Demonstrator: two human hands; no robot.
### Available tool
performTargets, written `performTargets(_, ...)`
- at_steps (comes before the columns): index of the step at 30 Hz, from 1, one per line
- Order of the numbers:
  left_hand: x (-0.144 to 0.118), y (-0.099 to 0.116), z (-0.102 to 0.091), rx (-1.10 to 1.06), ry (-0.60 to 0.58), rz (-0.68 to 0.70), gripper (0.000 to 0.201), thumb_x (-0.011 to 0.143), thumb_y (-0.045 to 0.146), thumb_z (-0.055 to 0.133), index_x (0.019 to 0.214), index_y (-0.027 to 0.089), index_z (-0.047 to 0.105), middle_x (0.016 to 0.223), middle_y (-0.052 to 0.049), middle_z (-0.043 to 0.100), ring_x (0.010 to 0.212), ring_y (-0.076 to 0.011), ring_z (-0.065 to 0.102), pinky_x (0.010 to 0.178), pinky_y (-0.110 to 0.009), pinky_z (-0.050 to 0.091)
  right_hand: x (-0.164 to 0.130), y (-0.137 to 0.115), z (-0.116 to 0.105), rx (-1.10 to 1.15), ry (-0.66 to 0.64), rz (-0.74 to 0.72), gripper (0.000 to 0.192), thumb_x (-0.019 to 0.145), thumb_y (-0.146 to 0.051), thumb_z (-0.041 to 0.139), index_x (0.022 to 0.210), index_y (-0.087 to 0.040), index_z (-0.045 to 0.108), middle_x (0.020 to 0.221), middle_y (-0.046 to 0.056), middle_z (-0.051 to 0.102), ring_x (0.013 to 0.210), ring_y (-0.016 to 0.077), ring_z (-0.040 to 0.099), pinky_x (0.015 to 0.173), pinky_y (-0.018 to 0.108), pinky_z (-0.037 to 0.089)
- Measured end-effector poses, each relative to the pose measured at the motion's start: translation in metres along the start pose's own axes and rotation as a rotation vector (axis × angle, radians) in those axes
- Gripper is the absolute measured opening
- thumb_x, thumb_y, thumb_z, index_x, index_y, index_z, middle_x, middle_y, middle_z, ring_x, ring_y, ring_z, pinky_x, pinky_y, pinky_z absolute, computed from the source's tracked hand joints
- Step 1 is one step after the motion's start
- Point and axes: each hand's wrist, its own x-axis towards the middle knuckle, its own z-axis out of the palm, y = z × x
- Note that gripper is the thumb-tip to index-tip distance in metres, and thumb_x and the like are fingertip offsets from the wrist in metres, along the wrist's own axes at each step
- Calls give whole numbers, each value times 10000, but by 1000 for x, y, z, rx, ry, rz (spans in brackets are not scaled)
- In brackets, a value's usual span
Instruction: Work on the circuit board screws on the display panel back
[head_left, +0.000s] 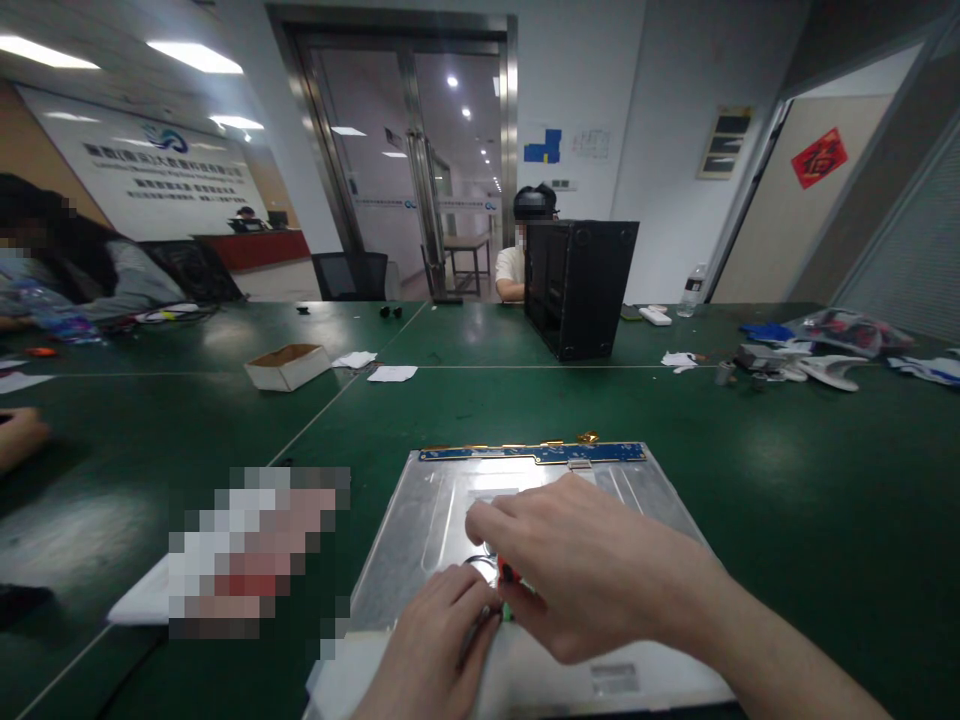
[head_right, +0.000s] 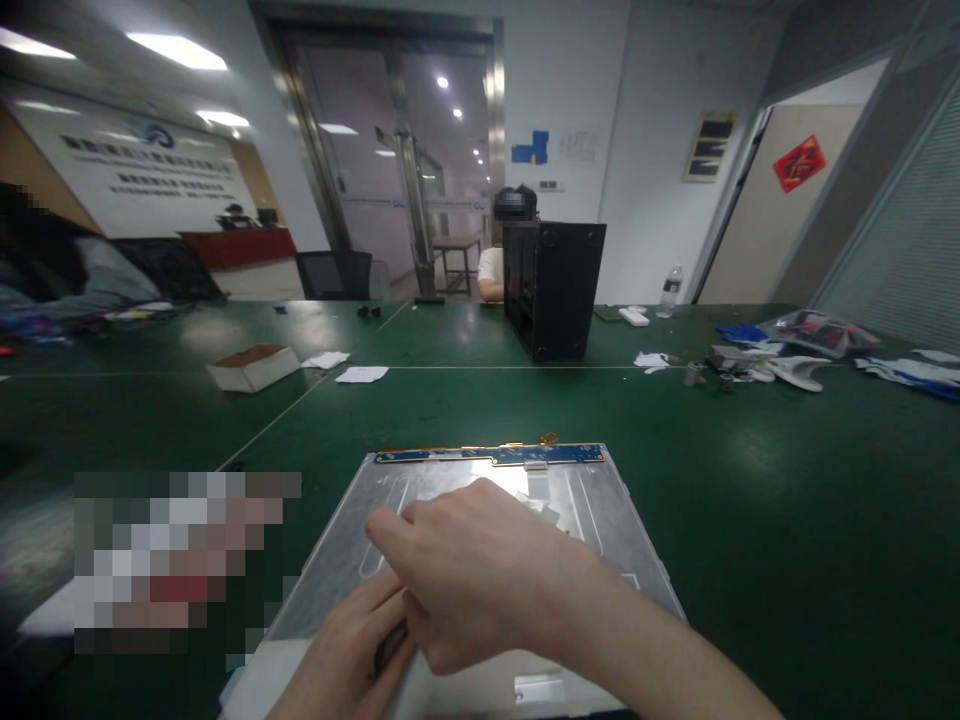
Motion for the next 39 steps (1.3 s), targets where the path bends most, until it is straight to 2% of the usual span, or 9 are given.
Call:
performTargets(4, -1, -2, 1, 6, 34, 24, 211, 872, 118, 435, 925, 211, 617, 900, -73, 643, 823, -222, 621, 723, -326, 533, 2, 1, 3, -43, 1, 64, 185, 866, -354, 545, 934, -185, 510, 753, 31, 674, 581, 176, 600, 442, 291, 207)
performTargets(8, -2, -3, 2, 20, 31, 16, 215, 868, 114, 447, 953, 213, 618, 915, -73, 654, 837, -228, 633, 726, -333, 535, 4, 2, 5, -83, -13, 90, 174, 904, -359, 536, 922, -186, 525, 696, 20, 665, 550, 171, 601, 441, 291, 177)
performTargets(13, 0, -3, 2, 11, -5, -7, 189, 859, 107, 451, 903, 208, 604, 909, -71, 654, 830, -227, 633, 697, -318, 525, 2, 1, 2, -55, 17, 37, 104, 850, -244, 523, 931, -179, 512, 770, 28, 664, 578, 162, 581, 438, 292, 189)
performTargets(17, 0, -2, 2, 11, 0, 0, 196, 846, 99, 453, 902, 211, 604, 894, -63, 648, 821, -228, 629, 683, -318, 522, 1, -1, 0, -38, 29, -16, 149, 793, -194, 540, 935, -175, 502, 823, 31, 652, 612, 157, 571, 437, 279, 216)
performTargets(22, -1, -3, 3, 5, 60, 14, 216, 848, 94, 457, 933, 214, 615, 906, -62, 651, 843, -225, 631, 711, -321, 526, 4, 2, 4, -33, 7, 30, 133, 866, -297, 555, 942, -190, 542, 802, 28, 666, 618, 156, 590, 454, 294, 181)
performTargets(27, -2, -4, 3, 4, 45, 20, 193, 862, 107, 476, 894, 226, 624, 914, -53, 666, 834, -219, 639, 708, -312, 523, 5, 5, 6, -73, -1, 70, 126, 906, -315, 550, 870, -195, 564, 723, 15, 670, 592, 155, 597, 459, 305, 152)
performTargets(33, 1, 1, 0, 0, 27, 7, 191, 848, 104, 462, 885, 213, 614, 877, -59, 661, 796, -214, 635, 674, -293, 517, 3, 1, 3, -53, 2, 32, 63, 878, -226, 509, 924, -185, 525, 799, 22, 661, 607, 149, 579, 452, 295, 188)
performTargets(39, 2, 2, -1, -1, 38, 6, 192, 828, 104, 462, 884, 212, 611, 883, -66, 662, 814, -227, 634, 684, -304, 525, 0, 1, 0, 7, -14, -58, 180, 801, -185, 559, 965, -192, 484, 876, 20, 650, 660, 155, 577, 450, 278, 257)
